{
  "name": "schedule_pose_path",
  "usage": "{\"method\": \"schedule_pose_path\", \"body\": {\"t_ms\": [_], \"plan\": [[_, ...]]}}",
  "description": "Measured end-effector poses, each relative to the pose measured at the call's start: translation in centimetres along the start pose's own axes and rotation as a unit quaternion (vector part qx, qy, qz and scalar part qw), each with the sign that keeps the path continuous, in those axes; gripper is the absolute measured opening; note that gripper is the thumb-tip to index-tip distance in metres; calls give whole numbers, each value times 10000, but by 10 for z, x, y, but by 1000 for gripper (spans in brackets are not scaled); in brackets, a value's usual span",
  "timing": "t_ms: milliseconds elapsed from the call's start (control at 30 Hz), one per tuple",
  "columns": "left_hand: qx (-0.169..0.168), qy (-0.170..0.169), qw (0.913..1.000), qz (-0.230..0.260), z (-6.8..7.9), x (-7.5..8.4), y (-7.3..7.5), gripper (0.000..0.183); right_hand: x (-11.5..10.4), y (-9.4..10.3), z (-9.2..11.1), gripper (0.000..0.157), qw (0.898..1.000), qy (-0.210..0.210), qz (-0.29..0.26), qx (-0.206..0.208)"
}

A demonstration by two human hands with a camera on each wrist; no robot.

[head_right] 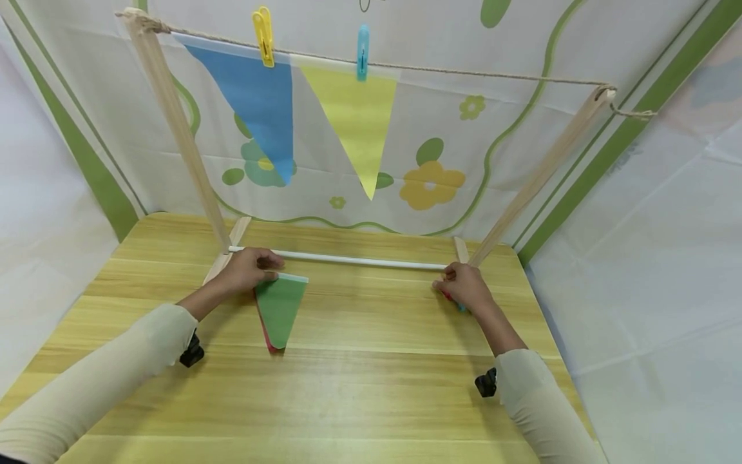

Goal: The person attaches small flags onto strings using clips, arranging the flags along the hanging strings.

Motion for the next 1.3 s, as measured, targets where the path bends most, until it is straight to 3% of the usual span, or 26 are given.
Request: {"method": "schedule_pose_path", "body": {"t_ms": [467, 767, 1300], "plan": [[331, -176, 9963, -768, -6, -9, 1, 17, 5, -4, -2, 59, 9998, -19, 203, 57], [529, -284, 9960, -657, -6, -13, 0, 11, 7, -5, -5, 58, 9995, -77, 294, 119], [370, -258, 9982, -389, -8, -12, 7, 11, 6, -4, -7, 47, 9999, 88, 8, 124]]}}
Point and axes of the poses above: each hand's wrist, its own z-axis away from the middle knuckle, its own y-axis out of the back of the hand, x = y × z, the point moved 2 cm from there along -z, towards the middle knuckle, and after that the axes turned 5 degrees about y, right-handed, at the moved point
